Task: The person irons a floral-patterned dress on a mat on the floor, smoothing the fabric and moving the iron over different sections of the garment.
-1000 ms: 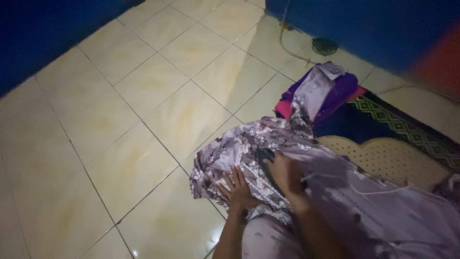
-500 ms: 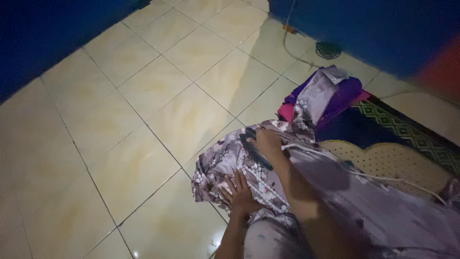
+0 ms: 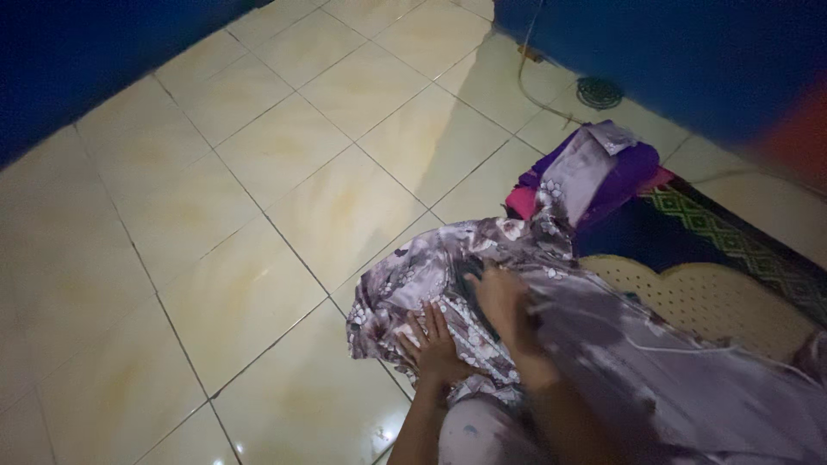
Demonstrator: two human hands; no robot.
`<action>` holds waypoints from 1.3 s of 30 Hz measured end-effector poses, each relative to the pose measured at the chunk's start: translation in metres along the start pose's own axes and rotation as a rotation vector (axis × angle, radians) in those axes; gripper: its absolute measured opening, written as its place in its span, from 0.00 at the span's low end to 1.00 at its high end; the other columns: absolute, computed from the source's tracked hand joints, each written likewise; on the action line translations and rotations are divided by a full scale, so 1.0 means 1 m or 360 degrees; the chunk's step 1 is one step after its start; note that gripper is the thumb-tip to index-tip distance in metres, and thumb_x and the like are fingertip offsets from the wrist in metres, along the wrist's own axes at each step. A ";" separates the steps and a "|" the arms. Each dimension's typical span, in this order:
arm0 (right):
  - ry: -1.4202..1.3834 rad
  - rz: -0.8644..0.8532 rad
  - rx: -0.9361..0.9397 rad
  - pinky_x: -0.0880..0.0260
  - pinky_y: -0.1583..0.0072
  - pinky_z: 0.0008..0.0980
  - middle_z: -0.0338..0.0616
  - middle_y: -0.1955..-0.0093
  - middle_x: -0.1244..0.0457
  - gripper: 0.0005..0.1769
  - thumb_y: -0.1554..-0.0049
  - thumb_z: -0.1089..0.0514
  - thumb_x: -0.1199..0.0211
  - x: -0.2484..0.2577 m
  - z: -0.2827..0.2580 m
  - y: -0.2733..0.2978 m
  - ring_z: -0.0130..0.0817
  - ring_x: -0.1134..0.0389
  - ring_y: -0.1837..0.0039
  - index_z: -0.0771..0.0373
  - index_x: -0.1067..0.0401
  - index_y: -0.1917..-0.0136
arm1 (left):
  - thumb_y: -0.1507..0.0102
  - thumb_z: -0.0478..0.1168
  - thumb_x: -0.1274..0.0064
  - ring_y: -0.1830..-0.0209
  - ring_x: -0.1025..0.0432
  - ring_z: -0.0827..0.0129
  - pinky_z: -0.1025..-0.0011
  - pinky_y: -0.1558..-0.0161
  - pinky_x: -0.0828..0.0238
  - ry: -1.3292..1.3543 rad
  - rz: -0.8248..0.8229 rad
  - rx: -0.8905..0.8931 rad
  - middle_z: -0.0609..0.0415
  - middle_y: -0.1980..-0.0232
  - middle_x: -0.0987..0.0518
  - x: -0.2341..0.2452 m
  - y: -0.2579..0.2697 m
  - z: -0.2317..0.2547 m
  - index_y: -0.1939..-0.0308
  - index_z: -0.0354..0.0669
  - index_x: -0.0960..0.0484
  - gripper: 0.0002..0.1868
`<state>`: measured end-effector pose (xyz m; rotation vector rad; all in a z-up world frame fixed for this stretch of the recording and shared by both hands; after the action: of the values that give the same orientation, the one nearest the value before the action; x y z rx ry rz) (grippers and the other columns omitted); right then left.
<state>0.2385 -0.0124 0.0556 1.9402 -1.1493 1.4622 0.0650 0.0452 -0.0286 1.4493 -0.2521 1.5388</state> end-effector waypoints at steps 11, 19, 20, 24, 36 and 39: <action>-0.0083 -0.0051 0.0167 0.29 0.52 0.53 0.58 0.53 0.31 0.29 0.48 0.36 0.31 0.013 -0.028 -0.083 0.57 0.27 0.50 0.64 0.24 0.48 | 0.66 0.74 0.27 0.19 0.87 0.35 0.26 0.31 0.89 0.0017 0.0086 -0.0036 0.46 0.14 0.78 -0.020 -0.010 -0.011 0.19 0.37 0.76 0.93; -0.0052 -0.0495 0.0030 0.28 0.42 0.50 0.56 0.50 0.30 0.30 0.42 0.35 0.38 0.029 0.057 0.065 0.56 0.27 0.46 0.60 0.28 0.39 | 0.68 0.80 0.31 0.18 0.86 0.34 0.23 0.32 0.88 -0.0032 -0.0003 -0.0013 0.44 0.15 0.79 -0.009 -0.007 -0.004 0.20 0.37 0.77 0.95; -0.0043 -0.0420 0.0050 0.30 0.42 0.52 0.57 0.47 0.31 0.30 0.45 0.36 0.36 0.034 0.062 0.080 0.58 0.29 0.44 0.59 0.29 0.39 | 0.69 0.81 0.31 0.18 0.86 0.34 0.23 0.31 0.88 -0.0021 0.0003 -0.0014 0.43 0.15 0.78 -0.008 -0.006 -0.004 0.20 0.37 0.77 0.96; -0.0262 -0.0332 -0.0113 0.35 0.38 0.55 0.55 0.41 0.32 0.25 0.48 0.50 0.38 0.042 0.092 0.096 0.57 0.30 0.41 0.52 0.27 0.36 | 0.71 0.80 0.29 0.19 0.85 0.32 0.25 0.30 0.88 -0.0014 0.0018 -0.0006 0.43 0.15 0.77 -0.009 -0.005 -0.004 0.20 0.38 0.77 0.96; -0.0240 -0.0204 0.0273 0.28 0.50 0.48 0.52 0.58 0.30 0.29 0.48 0.35 0.36 0.048 0.038 0.053 0.51 0.26 0.55 0.58 0.23 0.43 | 0.64 0.74 0.27 0.18 0.87 0.34 0.25 0.30 0.89 0.0012 0.0023 -0.0016 0.46 0.14 0.76 -0.008 -0.004 -0.002 0.20 0.38 0.78 0.92; -0.0010 -0.0613 0.0200 0.28 0.47 0.47 0.54 0.55 0.30 0.32 0.45 0.31 0.37 0.001 0.062 0.076 0.51 0.27 0.52 0.53 0.26 0.37 | 0.59 0.67 0.26 0.17 0.79 0.35 0.27 0.29 0.81 0.0058 -0.0232 0.0125 0.44 0.14 0.69 -0.036 -0.032 -0.024 0.18 0.42 0.71 0.84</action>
<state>0.2107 -0.1015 0.0264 2.1068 -0.6477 1.3430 0.0662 0.0605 -0.0801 1.4661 -0.0631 1.4686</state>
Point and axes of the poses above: each hand's wrist, its own y-axis away from the middle knuckle, its own x-axis out of the back of the hand, z = x × y, the point moved 10 cm from there along -y, towards the middle knuckle
